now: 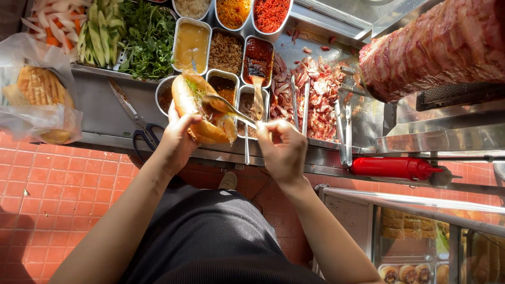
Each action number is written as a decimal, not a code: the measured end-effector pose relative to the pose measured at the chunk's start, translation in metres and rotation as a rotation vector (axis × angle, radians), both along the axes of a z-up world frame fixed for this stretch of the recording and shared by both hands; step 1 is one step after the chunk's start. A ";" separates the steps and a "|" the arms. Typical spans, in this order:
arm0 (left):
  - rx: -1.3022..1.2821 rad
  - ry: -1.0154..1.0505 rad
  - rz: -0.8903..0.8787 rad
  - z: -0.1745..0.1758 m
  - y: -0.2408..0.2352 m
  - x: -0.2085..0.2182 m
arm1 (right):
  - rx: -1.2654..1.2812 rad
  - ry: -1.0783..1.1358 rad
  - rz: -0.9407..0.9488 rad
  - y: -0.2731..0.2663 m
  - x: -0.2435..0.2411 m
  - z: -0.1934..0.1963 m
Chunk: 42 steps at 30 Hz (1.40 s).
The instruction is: Preparing and assembling doner kebab sandwiches at a food stall.
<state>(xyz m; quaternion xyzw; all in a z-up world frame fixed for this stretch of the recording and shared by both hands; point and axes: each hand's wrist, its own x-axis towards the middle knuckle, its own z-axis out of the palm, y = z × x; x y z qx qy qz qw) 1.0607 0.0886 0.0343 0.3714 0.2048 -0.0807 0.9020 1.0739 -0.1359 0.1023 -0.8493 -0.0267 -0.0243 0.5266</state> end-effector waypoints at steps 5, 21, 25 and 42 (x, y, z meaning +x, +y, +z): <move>-0.007 -0.044 -0.041 -0.004 -0.006 0.000 | -0.294 -0.528 0.124 0.033 0.009 0.002; -0.012 0.055 -0.029 -0.012 0.039 -0.002 | -0.407 -0.431 -0.070 0.026 0.020 -0.090; -0.038 -0.064 -0.105 0.001 0.030 0.003 | -0.541 -0.453 0.236 0.016 0.017 -0.130; 0.105 0.099 -0.387 0.026 -0.100 0.014 | -0.695 0.248 -0.252 -0.138 0.072 -0.182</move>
